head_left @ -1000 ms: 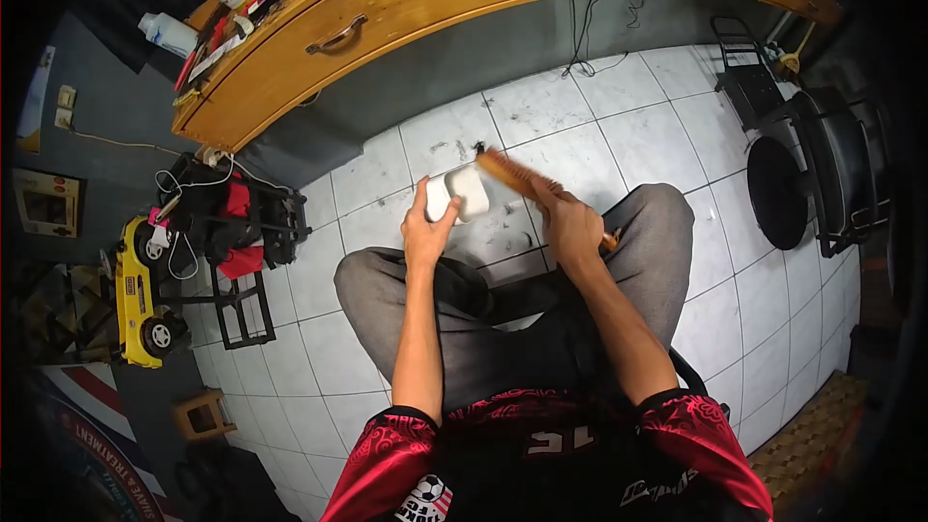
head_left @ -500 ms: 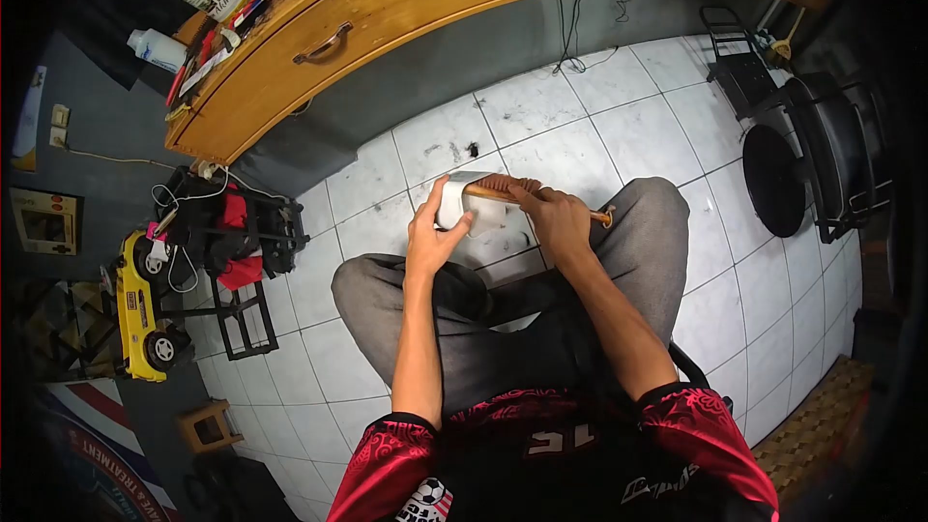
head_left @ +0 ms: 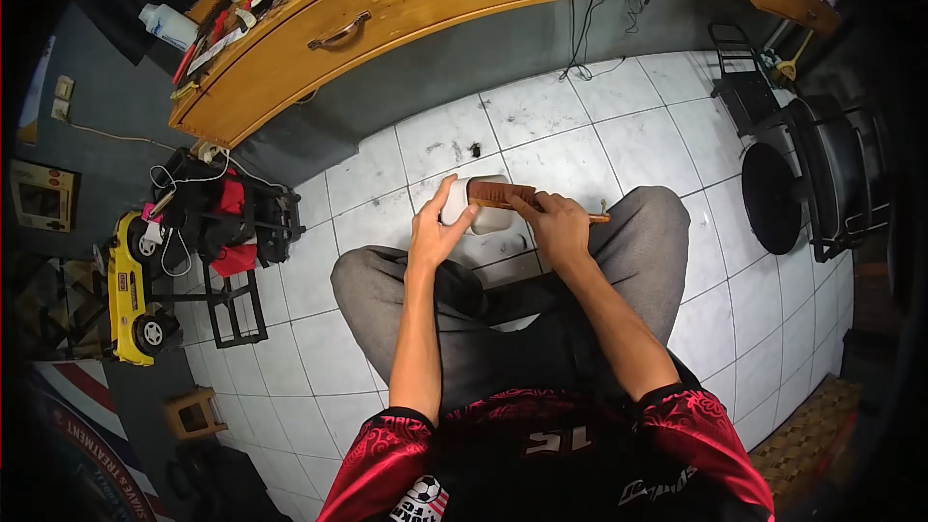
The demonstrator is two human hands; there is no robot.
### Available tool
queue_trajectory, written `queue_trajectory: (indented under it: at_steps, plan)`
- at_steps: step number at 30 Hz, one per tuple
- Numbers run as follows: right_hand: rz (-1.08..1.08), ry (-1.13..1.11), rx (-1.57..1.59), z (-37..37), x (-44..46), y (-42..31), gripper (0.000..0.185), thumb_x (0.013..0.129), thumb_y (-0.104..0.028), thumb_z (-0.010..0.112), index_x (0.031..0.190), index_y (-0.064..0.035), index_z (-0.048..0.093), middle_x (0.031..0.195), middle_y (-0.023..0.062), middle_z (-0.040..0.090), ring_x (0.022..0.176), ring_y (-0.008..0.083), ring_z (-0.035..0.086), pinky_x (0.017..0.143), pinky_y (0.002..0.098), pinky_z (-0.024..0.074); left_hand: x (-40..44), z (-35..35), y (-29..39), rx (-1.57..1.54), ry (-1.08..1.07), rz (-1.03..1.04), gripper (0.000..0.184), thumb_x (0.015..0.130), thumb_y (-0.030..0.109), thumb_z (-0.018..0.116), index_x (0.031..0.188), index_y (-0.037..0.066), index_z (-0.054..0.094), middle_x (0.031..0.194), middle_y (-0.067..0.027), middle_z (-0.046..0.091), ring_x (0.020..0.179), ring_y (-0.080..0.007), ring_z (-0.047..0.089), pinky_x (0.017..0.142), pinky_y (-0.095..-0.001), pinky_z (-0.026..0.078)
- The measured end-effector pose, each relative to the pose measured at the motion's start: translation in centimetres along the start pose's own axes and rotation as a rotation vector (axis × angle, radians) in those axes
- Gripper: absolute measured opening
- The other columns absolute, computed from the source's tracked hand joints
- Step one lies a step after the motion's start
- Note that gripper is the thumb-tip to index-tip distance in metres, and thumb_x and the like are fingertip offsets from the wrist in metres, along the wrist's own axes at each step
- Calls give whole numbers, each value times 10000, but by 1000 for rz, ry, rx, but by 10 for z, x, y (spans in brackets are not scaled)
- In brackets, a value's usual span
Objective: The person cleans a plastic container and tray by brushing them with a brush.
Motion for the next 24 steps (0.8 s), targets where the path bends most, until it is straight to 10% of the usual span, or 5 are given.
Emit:
queue_trajectory:
  at_steps: [3, 5, 14, 16, 24]
  plan:
    - [1, -21, -31, -9, 2, 2, 427, 762, -94, 610, 1141, -275, 686, 769, 14, 612, 698, 185, 613, 581, 328, 496, 1, 1, 4, 49, -37, 37, 585, 839, 329, 695, 1364, 143, 517, 778, -38, 580, 648, -103, 455, 626, -274, 433]
    - [33, 62, -5, -13, 4, 6, 423, 753, -90, 635, 1132, -267, 696, 762, 24, 614, 673, 182, 611, 563, 331, 489, 1, -3, 0, 27, -105, -228, 687, 793, 426, 705, 1355, 85, 505, 1187, -214, 635, 1142, -301, 600, 943, -362, 460]
    - [491, -126, 683, -28, 10, 27, 393, 930, -246, 604, 1316, -182, 568, 863, 163, 691, 694, 188, 671, 646, 290, 518, 2, -13, -28, -197, 164, -165, 892, 775, 242, 764, 1494, 163, 241, 1204, -167, 590, 1094, -275, 588, 900, -356, 485]
    - [480, -621, 945, -37, 9, 7, 493, 953, -286, 573, 1419, -184, 448, 795, 116, 679, 700, 135, 648, 593, 288, 520, 2, -12, -9, -819, 172, -272, 757, 841, 141, 707, 1466, 172, 280, 1329, -151, 487, 1173, -255, 529, 907, -340, 482]
    - [813, -736, 1563, -8, 3, -19, 496, 1025, -393, 384, 1492, -244, 307, 760, 21, 508, 462, 47, 392, 376, 199, 355, -2, 17, -8, -459, 6, 125, 652, 787, 38, 720, 1365, 133, 435, 1311, -118, 353, 1265, -248, 413, 987, -315, 450]
Point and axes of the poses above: each hand's wrist, its own x-axis towards the middle knuckle, its own z-axis out of the palm, y = z × x, the point moved 3 cm from there along x, towards the middle knuckle
